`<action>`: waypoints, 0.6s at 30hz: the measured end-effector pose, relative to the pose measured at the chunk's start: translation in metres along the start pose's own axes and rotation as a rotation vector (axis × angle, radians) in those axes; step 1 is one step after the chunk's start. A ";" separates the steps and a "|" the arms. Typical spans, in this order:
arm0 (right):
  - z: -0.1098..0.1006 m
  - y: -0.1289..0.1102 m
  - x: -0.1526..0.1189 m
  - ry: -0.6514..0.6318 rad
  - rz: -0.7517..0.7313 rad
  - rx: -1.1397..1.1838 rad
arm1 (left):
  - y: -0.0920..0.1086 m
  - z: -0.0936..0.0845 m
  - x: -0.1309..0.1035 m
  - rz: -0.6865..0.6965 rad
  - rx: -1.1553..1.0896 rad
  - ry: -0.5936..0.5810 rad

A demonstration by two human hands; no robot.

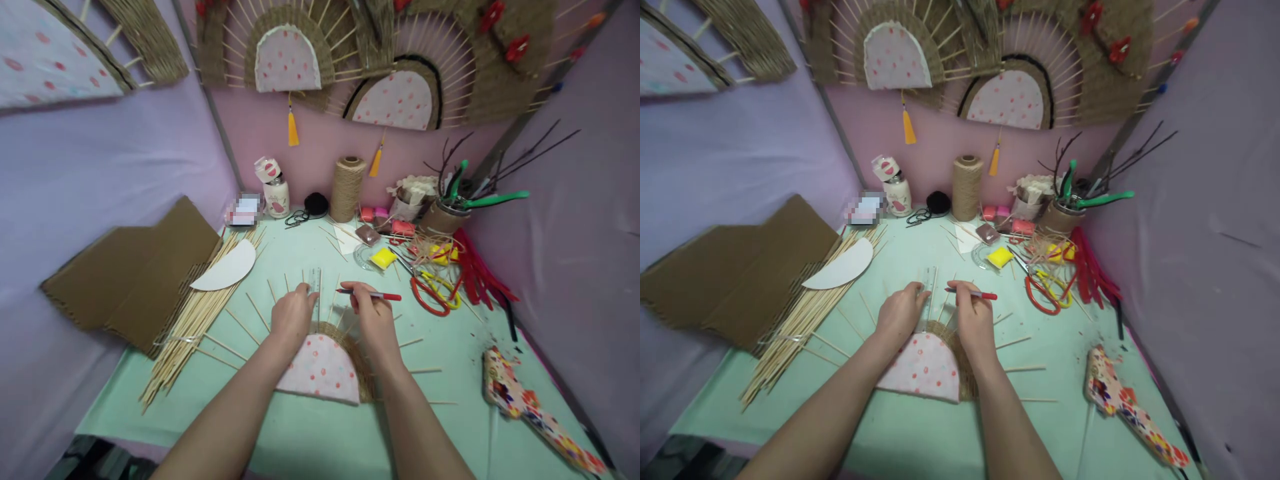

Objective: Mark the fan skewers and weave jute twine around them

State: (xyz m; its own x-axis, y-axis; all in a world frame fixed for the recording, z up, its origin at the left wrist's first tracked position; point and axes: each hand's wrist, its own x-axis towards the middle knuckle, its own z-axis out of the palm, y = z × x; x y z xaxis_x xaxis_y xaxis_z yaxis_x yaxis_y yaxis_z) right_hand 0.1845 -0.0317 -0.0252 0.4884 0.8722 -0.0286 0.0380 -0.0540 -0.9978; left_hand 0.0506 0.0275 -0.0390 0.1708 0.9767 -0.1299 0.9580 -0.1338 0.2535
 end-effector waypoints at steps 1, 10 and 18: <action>0.000 0.001 0.000 0.000 0.003 -0.013 | 0.000 0.000 0.000 -0.005 0.006 -0.009; 0.002 -0.025 0.002 -0.069 -0.003 -0.168 | 0.000 0.001 -0.001 -0.004 0.034 -0.056; 0.008 -0.003 0.007 -0.062 -0.023 -0.149 | 0.001 0.000 -0.001 -0.011 0.007 -0.077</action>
State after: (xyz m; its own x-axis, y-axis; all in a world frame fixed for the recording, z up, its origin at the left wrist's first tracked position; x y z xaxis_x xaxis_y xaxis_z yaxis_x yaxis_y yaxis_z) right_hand 0.1813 -0.0216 -0.0227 0.4311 0.9022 -0.0143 0.1798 -0.1014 -0.9785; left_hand 0.0510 0.0260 -0.0389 0.1773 0.9623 -0.2062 0.9614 -0.1246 0.2453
